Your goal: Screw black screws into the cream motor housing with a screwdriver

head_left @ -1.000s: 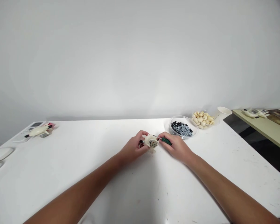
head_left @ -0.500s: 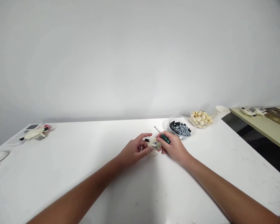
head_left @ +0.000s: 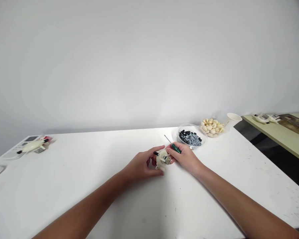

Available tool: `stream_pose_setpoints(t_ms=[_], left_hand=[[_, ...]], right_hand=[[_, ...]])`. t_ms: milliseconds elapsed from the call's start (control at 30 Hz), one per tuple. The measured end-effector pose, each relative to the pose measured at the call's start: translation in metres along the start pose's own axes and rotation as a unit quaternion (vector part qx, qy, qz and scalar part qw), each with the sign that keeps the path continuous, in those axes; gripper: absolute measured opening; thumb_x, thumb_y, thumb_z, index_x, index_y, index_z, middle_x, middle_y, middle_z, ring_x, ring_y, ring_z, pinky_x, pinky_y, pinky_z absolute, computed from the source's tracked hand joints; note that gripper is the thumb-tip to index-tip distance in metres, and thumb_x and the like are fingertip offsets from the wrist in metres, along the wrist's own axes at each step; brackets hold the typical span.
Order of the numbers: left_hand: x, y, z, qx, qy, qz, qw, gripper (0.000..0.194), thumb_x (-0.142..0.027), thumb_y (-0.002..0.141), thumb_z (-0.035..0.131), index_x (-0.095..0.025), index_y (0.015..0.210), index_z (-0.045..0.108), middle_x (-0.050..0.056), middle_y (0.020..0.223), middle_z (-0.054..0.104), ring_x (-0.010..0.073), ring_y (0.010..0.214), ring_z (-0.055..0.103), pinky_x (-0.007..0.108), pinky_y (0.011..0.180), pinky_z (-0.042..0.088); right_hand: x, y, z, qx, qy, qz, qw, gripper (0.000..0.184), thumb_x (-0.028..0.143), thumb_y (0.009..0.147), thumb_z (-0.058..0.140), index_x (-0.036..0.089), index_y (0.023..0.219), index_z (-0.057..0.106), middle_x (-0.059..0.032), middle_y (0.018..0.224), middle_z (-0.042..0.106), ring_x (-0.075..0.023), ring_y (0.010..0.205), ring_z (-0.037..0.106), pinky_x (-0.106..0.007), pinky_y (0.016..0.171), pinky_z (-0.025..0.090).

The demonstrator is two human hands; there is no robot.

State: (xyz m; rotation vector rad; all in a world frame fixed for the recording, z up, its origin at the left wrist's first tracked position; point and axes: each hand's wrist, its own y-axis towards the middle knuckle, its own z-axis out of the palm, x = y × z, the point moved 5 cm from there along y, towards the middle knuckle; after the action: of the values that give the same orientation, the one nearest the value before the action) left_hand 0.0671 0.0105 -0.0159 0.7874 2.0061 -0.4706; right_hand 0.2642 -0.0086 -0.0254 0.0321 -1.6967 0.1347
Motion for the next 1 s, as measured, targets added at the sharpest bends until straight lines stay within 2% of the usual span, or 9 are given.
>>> stream_pose_setpoints(t_ms=[233,433,533,633,700,767,833,933,1000], left_hand=[[0.003,0.003,0.001,0.002,0.033,0.016,0.999,0.087,-0.040,0.080,0.085,-0.034,0.157,0.044,-0.005,0.088,0.065,0.0111,0.068,0.049,0.025,0.067,0.042],[-0.004,0.001,0.004,0.014,0.081,0.083,0.993,0.096,-0.037,0.077,0.088,-0.041,0.159,0.039,-0.001,0.113,0.069,0.0157,0.084,0.055,0.028,0.078,0.046],[-0.006,-0.002,0.008,0.021,0.081,0.092,0.992,0.086,-0.032,0.076,0.087,-0.040,0.152,0.047,0.001,0.113,0.070,0.0171,0.085,0.058,0.030,0.078,0.047],[-0.005,-0.003,0.007,0.015,0.001,0.079,0.997,0.079,-0.031,0.073,0.090,-0.035,0.142,0.053,0.004,0.119,0.068,0.0192,0.091,0.061,0.031,0.079,0.049],[-0.002,-0.003,0.005,0.003,-0.104,0.050,0.993,0.078,-0.032,0.073,0.090,-0.031,0.139,0.049,0.005,0.116,0.065,0.0183,0.089,0.062,0.029,0.076,0.050],[0.000,-0.002,0.002,-0.005,-0.209,0.022,0.978,0.075,-0.033,0.077,0.089,-0.029,0.135,0.042,0.004,0.109,0.062,0.0158,0.084,0.060,0.026,0.070,0.049],[0.001,-0.001,-0.001,-0.007,-0.276,0.011,0.961,0.070,-0.032,0.080,0.088,-0.028,0.130,0.039,0.002,0.103,0.059,0.0135,0.081,0.056,0.023,0.067,0.046],[-0.001,-0.002,0.001,-0.001,-0.317,0.011,0.948,0.065,-0.032,0.083,0.087,-0.027,0.127,0.040,0.003,0.108,0.058,0.0140,0.087,0.055,0.022,0.069,0.044],[-0.003,-0.004,0.007,0.003,-0.344,0.009,0.939,0.065,-0.033,0.084,0.086,-0.026,0.129,0.040,0.005,0.111,0.058,0.0154,0.093,0.056,0.024,0.073,0.044]], right_hand=[[-0.007,0.006,0.000,0.008,0.027,-0.010,1.000,0.032,0.050,0.093,0.072,0.018,0.096,0.070,-0.0005,0.079,0.068,-0.0169,0.067,0.068,-0.030,0.066,0.060],[-0.003,0.003,0.006,0.045,0.051,-0.005,0.998,0.031,0.049,0.093,0.072,0.018,0.094,0.071,-0.0017,0.079,0.070,-0.0176,0.073,0.069,-0.029,0.068,0.060],[-0.001,0.000,0.010,0.055,0.055,-0.003,0.997,0.028,0.045,0.093,0.073,0.017,0.093,0.072,-0.0026,0.080,0.072,-0.0172,0.073,0.069,-0.028,0.068,0.060],[0.000,0.001,0.009,0.037,0.067,-0.005,0.997,0.031,0.047,0.092,0.074,0.017,0.096,0.072,-0.0039,0.086,0.073,-0.0173,0.075,0.071,-0.029,0.069,0.060],[0.001,0.002,0.006,0.020,0.078,-0.009,0.997,0.034,0.050,0.093,0.073,0.017,0.100,0.071,-0.0048,0.090,0.074,-0.0170,0.073,0.071,-0.029,0.069,0.060],[0.002,0.002,0.004,0.016,0.084,-0.013,0.996,0.037,0.053,0.093,0.072,0.017,0.102,0.071,-0.0054,0.091,0.074,-0.0143,0.065,0.068,-0.028,0.064,0.057],[0.004,0.001,0.004,0.021,0.084,-0.016,0.996,0.036,0.052,0.094,0.072,0.017,0.102,0.072,-0.0041,0.088,0.074,-0.0092,0.053,0.057,-0.025,0.053,0.048],[0.007,-0.002,0.005,0.019,0.075,-0.022,0.997,0.033,0.050,0.094,0.073,0.018,0.099,0.076,0.0010,0.073,0.067,-0.0059,0.047,0.039,-0.022,0.045,0.032],[0.009,-0.005,0.006,0.015,0.066,-0.027,0.997,0.031,0.049,0.094,0.074,0.018,0.097,0.078,0.0023,0.066,0.063,-0.0071,0.048,0.039,-0.023,0.046,0.031]])
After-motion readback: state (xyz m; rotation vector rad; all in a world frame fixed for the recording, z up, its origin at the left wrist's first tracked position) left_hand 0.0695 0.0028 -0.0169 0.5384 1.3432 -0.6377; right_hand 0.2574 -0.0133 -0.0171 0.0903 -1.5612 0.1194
